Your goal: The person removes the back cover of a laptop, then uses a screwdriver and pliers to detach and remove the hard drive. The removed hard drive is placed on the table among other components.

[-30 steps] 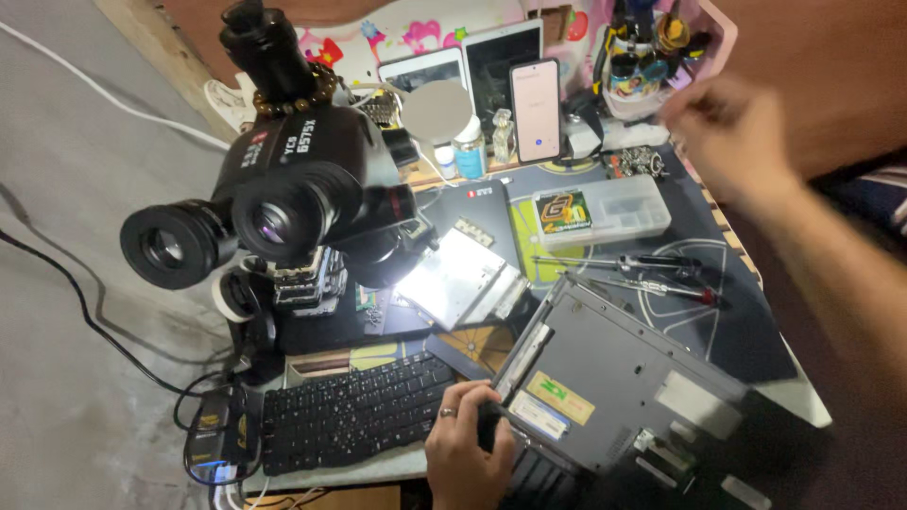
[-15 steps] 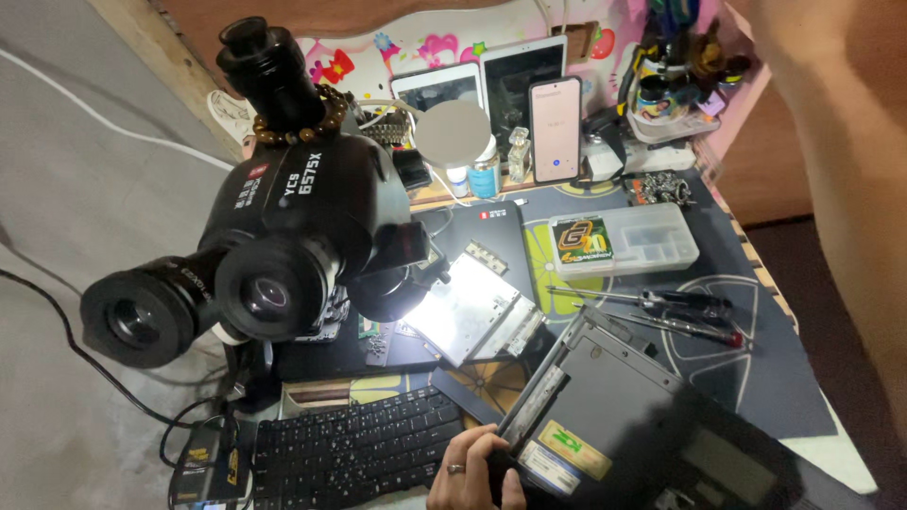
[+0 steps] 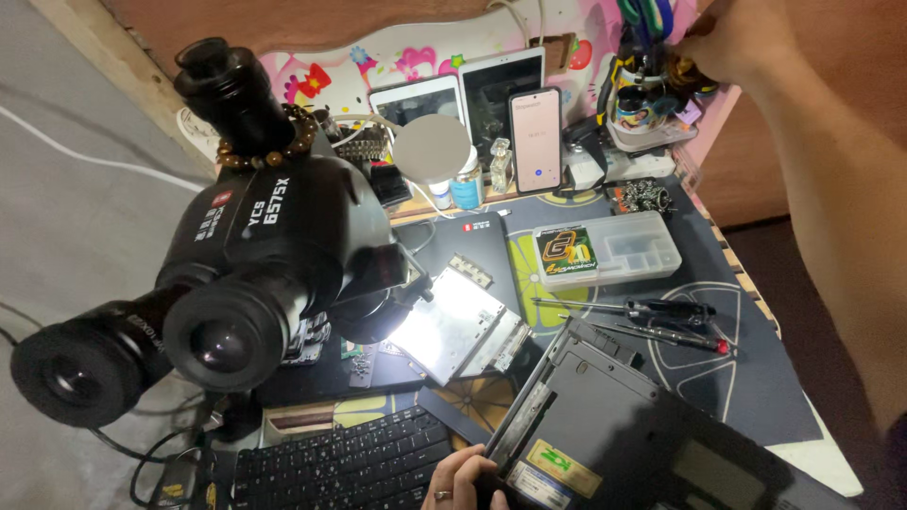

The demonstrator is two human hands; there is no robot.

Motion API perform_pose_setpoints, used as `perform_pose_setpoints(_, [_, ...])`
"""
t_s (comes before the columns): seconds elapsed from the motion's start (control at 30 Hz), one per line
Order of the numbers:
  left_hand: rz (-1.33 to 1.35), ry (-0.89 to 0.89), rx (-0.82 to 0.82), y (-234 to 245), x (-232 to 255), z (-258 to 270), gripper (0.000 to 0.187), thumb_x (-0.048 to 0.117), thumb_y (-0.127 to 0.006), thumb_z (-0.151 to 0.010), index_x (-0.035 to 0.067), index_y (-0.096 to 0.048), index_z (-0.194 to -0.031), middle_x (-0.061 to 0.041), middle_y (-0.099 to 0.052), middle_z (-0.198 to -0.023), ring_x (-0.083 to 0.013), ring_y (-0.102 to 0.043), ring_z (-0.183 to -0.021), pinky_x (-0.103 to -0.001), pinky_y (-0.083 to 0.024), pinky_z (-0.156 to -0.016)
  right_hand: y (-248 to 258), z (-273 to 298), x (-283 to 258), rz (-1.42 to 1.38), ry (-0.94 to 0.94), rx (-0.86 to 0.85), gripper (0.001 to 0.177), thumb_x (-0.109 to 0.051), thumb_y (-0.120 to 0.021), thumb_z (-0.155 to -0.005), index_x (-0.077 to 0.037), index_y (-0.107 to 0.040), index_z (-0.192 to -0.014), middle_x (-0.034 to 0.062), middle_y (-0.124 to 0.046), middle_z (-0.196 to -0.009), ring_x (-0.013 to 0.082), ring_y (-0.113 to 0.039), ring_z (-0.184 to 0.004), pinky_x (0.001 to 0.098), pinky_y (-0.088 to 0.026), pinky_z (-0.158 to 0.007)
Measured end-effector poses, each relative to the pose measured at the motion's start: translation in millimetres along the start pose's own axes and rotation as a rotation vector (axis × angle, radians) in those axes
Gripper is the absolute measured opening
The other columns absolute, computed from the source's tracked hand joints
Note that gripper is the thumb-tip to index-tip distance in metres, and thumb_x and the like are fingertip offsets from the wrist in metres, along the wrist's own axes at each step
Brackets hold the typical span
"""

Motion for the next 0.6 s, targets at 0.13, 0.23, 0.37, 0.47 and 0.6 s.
perform_pose_setpoints(0.13, [0.009, 0.004, -0.020, -8, -12, 3, 0.030, 0.026, -0.076, -0.080, 0.013, -0.065, -0.105, -0.012, -0.066, -0.115, -0.0227, -0.075, -0.101, -0.038, -0.065, -0.082, 11, 2, -3, 0.029, -0.014, 0.079, 0.018, -0.020, -0.078, -0.097, -0.005, -0.077, -0.107, 0.0160, -0.074, -0.085, 0.0274, -0.069, -0.058, 0.0389, -0.054, -0.052])
perform_pose_setpoints(0.23, [-0.001, -0.026, -0.004, -9, -13, 4, 0.031, 0.026, -0.076, -0.079, 0.013, -0.065, -0.105, -0.012, -0.067, -0.115, -0.0239, -0.074, -0.102, -0.039, -0.065, -0.083, 13, 0, 1, -0.047, -0.025, 0.131, 0.016, -0.021, -0.074, -0.099, -0.007, -0.076, -0.107, 0.0135, -0.074, -0.089, 0.0278, -0.069, -0.061, 0.0404, -0.056, -0.053])
perform_pose_setpoints(0.37, [0.019, -0.006, -0.008, -8, -14, 6, 0.029, 0.027, -0.075, -0.082, 0.013, -0.065, -0.106, -0.012, -0.066, -0.115, -0.0235, -0.075, -0.101, -0.039, -0.065, -0.083, 23, -5, -17, 0.249, 0.239, 0.364, 0.016, -0.020, -0.074, -0.099, -0.004, -0.078, -0.100, 0.0175, -0.074, -0.084, 0.0307, -0.071, -0.067, 0.0433, -0.056, -0.057])
perform_pose_setpoints(0.47, [0.022, -0.006, -0.007, -7, -10, 4, 0.030, 0.027, -0.073, -0.083, 0.012, -0.065, -0.107, -0.012, -0.067, -0.115, -0.0237, -0.075, -0.100, -0.039, -0.065, -0.082, 14, -24, 2, 0.243, 0.166, 0.285, 0.018, -0.018, -0.067, -0.104, -0.003, -0.077, -0.103, 0.0209, -0.072, -0.080, 0.0332, -0.070, -0.065, 0.0438, -0.056, -0.057])
perform_pose_setpoints(0.6, [-0.016, -0.053, 0.005, 0, 1, 1, 0.030, 0.027, -0.072, -0.084, 0.011, -0.064, -0.108, -0.013, -0.067, -0.115, -0.0254, -0.075, -0.101, -0.040, -0.064, -0.083, 7, -34, 17, 0.248, 0.075, 0.218, 0.025, -0.023, -0.061, -0.111, -0.002, -0.074, -0.108, 0.0222, -0.071, -0.080, 0.0347, -0.070, -0.067, 0.0457, -0.056, -0.058])
Point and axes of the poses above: each hand's wrist, its own z-axis away from the middle knuckle, its own y-axis out of the back of the hand, x = y × z, the point moved 10 cm from there along -z, towards the middle knuckle
